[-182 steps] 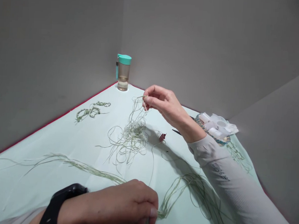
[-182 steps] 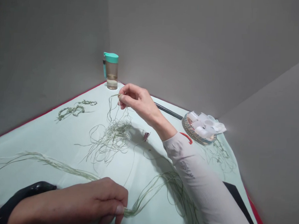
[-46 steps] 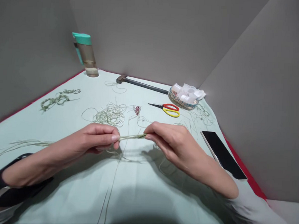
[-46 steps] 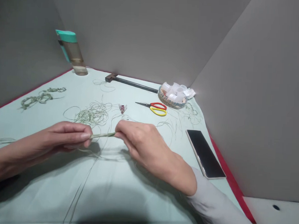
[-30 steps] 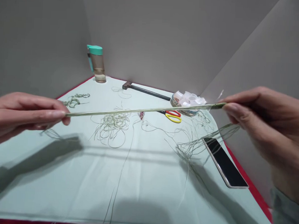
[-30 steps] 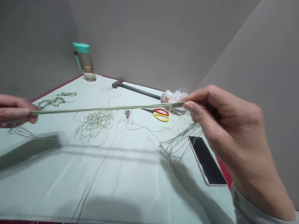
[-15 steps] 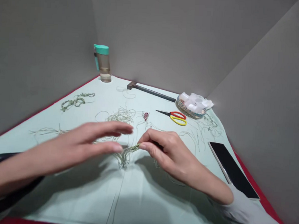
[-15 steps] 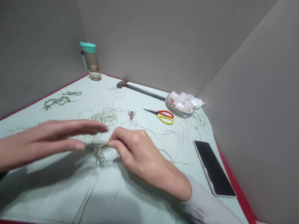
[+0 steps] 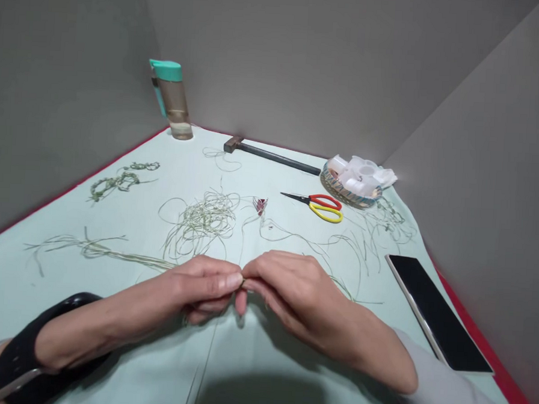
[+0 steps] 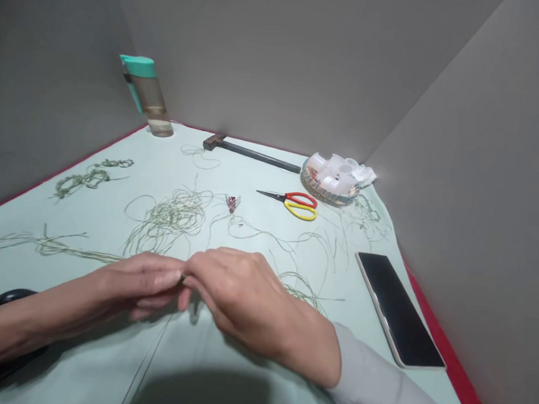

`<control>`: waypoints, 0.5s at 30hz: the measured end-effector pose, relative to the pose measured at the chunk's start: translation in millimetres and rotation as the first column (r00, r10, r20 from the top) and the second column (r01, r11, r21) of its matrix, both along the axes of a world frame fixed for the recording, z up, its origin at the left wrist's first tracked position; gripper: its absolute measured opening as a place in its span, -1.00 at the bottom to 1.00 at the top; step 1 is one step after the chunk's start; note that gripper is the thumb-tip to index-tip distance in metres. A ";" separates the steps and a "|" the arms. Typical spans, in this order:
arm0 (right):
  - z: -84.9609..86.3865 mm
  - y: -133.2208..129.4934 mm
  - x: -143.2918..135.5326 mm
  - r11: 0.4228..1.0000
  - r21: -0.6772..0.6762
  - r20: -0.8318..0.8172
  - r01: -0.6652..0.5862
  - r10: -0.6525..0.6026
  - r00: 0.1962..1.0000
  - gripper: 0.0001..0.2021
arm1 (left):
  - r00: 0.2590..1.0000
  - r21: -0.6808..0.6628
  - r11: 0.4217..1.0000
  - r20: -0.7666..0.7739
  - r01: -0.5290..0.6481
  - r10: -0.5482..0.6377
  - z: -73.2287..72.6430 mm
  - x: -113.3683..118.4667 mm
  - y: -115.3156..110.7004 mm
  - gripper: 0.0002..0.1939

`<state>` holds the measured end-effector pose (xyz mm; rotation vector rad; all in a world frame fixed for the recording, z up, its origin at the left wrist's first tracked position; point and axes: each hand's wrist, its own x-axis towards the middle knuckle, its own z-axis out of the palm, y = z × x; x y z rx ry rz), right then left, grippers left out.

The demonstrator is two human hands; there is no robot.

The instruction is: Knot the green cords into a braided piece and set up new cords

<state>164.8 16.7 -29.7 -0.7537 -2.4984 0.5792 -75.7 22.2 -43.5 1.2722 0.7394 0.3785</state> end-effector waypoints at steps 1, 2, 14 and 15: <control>-3.9 0.3 1.1 0.999 0.031 0.028 -0.016 0.015 0.999 -0.81 | 1.000 -0.042 0.999 0.021 -0.013 0.014 -3.9 0.4 -1.2 -0.51; -7.4 0.8 2.5 0.998 0.055 0.061 -0.025 0.022 0.998 -0.81 | 0.999 -0.053 0.998 0.021 -0.026 0.027 -7.5 0.6 -2.1 -0.52; 52.4 0.5 81.2 0.979 -0.024 0.224 0.203 -0.193 0.955 -0.65 | 0.997 0.002 1.000 -0.081 0.002 -0.001 -4.0 -21.5 -0.3 -0.50; 58.7 -4.0 97.2 0.965 -0.019 0.248 0.263 -0.250 0.936 -0.63 | 0.994 -0.005 1.000 -0.104 0.022 -0.022 -1.8 -25.1 -0.3 -0.48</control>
